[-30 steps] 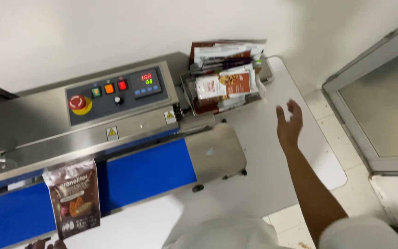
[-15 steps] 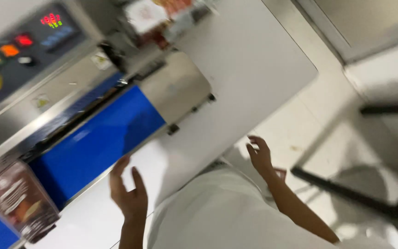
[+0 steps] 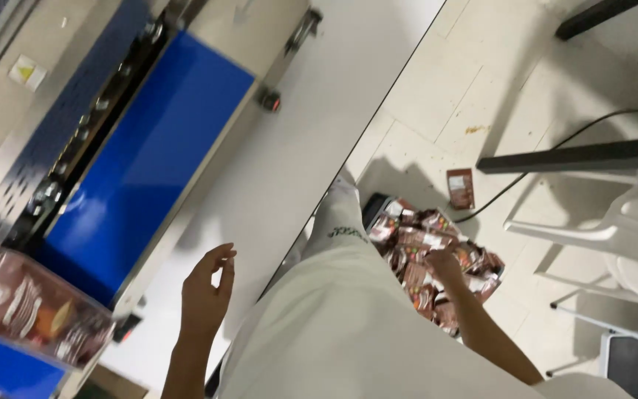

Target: Feeding snack bags into a continuous heat sealer machine

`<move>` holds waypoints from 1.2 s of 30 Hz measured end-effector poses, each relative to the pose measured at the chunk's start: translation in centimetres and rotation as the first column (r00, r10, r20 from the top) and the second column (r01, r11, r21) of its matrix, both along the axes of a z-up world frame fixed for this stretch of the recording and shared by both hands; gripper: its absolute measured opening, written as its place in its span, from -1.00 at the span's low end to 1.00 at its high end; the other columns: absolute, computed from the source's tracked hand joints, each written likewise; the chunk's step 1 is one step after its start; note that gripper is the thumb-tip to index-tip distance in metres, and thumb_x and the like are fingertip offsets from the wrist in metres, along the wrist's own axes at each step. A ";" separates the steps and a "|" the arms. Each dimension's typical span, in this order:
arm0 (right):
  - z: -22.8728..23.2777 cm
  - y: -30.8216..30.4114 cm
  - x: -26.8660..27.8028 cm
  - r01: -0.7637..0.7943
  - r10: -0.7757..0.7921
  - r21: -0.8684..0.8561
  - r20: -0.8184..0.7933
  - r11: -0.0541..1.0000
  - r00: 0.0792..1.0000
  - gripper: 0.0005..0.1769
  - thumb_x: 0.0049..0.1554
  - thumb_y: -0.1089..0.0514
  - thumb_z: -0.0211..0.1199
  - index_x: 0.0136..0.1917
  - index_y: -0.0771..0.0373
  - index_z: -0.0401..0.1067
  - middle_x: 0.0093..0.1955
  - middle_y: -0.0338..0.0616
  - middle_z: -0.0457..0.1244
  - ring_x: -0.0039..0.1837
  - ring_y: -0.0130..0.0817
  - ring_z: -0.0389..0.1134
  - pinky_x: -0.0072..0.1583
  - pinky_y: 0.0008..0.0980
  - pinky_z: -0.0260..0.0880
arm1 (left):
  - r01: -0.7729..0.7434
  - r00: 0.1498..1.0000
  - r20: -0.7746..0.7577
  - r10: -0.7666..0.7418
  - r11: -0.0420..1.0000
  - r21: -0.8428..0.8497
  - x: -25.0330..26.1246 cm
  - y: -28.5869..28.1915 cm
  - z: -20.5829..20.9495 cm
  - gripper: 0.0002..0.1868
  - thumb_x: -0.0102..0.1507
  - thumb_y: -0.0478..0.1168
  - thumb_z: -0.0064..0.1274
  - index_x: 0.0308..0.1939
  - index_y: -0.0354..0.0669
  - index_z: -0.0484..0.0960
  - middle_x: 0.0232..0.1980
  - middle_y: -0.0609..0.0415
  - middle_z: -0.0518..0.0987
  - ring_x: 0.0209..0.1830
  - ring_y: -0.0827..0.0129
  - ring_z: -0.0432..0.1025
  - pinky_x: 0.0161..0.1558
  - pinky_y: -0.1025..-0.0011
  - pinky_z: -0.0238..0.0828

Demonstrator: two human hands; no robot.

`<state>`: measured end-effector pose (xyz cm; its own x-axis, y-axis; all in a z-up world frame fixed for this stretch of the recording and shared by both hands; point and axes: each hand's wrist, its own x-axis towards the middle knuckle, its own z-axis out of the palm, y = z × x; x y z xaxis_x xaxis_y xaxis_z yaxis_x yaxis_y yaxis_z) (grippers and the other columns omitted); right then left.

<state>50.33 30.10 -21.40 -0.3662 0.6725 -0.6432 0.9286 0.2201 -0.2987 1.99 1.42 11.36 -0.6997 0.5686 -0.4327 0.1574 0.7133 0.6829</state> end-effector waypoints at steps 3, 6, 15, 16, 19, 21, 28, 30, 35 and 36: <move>1.0 -13.8 3.2 0.528 -0.465 -0.258 0.268 0.809 0.844 -0.48 0.06 -0.03 0.22 0.30 0.02 0.50 0.01 -0.02 0.44 -0.21 -0.20 0.41 -0.35 -0.25 0.27 | 0.087 0.996 -0.016 -0.087 0.996 -0.038 1.2 -7.5 -6.9 -0.53 0.35 -0.10 -0.03 0.34 -0.06 0.49 0.32 0.05 0.56 0.29 0.10 0.45 0.21 0.17 0.40; 0.0 -20.2 6.1 0.520 -0.476 -0.290 0.211 0.803 0.854 -0.44 0.07 0.01 0.24 0.34 0.10 0.44 0.05 0.07 0.42 -0.11 -0.09 0.41 -0.21 -0.16 0.31 | 0.261 0.963 0.140 -0.232 0.931 -0.256 3.9 -9.4 -6.2 -0.38 0.39 -0.09 -0.05 0.52 -0.16 0.27 0.58 -0.32 0.17 0.59 -0.18 0.07 0.51 -0.09 0.05; -1.4 -33.0 12.2 0.688 -0.674 -0.198 0.144 0.698 0.725 -0.35 0.06 -0.01 0.33 0.40 0.16 0.38 0.24 -0.01 0.38 0.20 -0.09 0.44 0.15 -0.14 0.38 | 0.509 0.861 0.222 -0.458 0.784 -0.356 4.8 -9.9 -16.6 -0.01 0.23 0.06 0.11 0.60 -0.23 -0.02 0.51 -0.77 -0.15 0.66 -0.37 -0.47 0.53 -0.03 -0.25; 0.0 -32.5 10.9 0.730 -0.715 -0.184 0.151 0.658 0.683 -0.35 0.06 -0.01 0.33 0.40 0.16 0.38 0.24 -0.01 0.38 0.20 -0.09 0.44 0.15 -0.14 0.38 | 0.558 0.830 0.233 -0.507 0.755 -0.344 4.3 -8.7 -15.9 -0.01 0.23 0.06 0.11 0.60 -0.23 -0.02 0.51 -0.77 -0.15 0.66 -0.37 -0.47 0.53 -0.03 -0.25; 5.0 -32.1 7.6 0.820 -0.845 -0.240 0.000 0.519 0.535 -0.36 0.11 -0.04 0.34 0.42 0.10 0.34 0.34 -0.03 0.33 0.25 -0.06 0.45 0.18 -0.04 0.46 | 0.618 0.771 0.290 -0.567 0.555 -0.557 3.5 -7.6 -13.6 -0.02 0.24 0.25 -0.02 0.62 0.04 -0.05 0.53 -0.73 -0.18 0.45 -0.54 0.10 0.38 -0.06 0.18; 7.8 -31.4 4.9 0.832 -0.877 -0.301 -0.038 0.467 0.479 -0.42 0.14 0.06 0.34 0.41 0.09 0.33 0.38 0.05 0.28 0.26 -0.08 0.42 0.20 -0.07 0.50 | 0.628 0.767 0.366 -0.528 0.498 -0.597 2.7 -7.1 -12.9 0.05 0.21 0.31 -0.08 0.66 0.12 -0.17 0.62 -0.53 -0.35 0.48 -0.40 0.13 0.41 0.02 0.14; 2.3 -38.6 13.0 0.696 -0.726 -0.330 0.042 0.638 0.686 -0.29 0.06 -0.16 0.43 0.43 -0.04 0.37 0.53 -0.02 0.08 0.44 -0.01 0.26 0.39 -0.02 0.28 | 0.559 0.814 0.322 -0.482 0.503 -0.660 5.0 -6.2 -11.9 0.07 0.21 0.31 -0.08 0.66 0.16 -0.24 0.65 -0.39 -0.50 0.51 -0.41 0.08 0.45 -0.03 0.12; 2.2 -39.0 16.7 0.767 -0.771 -0.334 0.152 0.548 0.618 -0.25 0.00 -0.19 0.48 0.42 -0.03 0.40 0.58 -0.08 0.08 0.58 -0.04 0.06 0.52 0.04 0.08 | 0.434 0.886 0.201 -0.418 0.596 -0.675 6.7 -6.2 -12.1 0.05 0.24 0.10 0.07 0.65 -0.01 -0.21 0.67 -0.27 -0.52 0.54 -0.41 0.01 0.52 -0.03 -0.05; -1.5 -36.6 26.4 0.711 -0.696 -0.281 0.169 0.645 0.698 -0.10 -0.08 -0.35 0.51 0.43 -0.01 0.38 0.52 -0.08 0.13 0.52 -0.03 0.14 0.43 0.07 0.21 | 0.477 0.719 -0.349 -0.601 0.792 -0.382 12.7 -7.8 -19.5 -0.14 0.17 0.01 0.12 0.51 -0.27 0.30 0.58 -0.54 0.10 0.56 -0.41 -0.04 0.40 -0.25 -0.03; -2.8 -35.9 28.1 0.642 -0.624 -0.259 0.157 0.722 0.765 -0.10 -0.08 -0.35 0.52 0.43 -0.03 0.37 0.51 -0.14 0.14 0.55 -0.04 0.08 0.45 0.11 0.15 | 0.540 0.656 -0.395 -0.643 0.766 -0.349 14.8 -7.0 -20.0 -0.21 0.21 0.00 0.10 0.47 -0.30 0.36 0.55 -0.50 0.21 0.54 -0.36 0.06 0.38 -0.22 0.03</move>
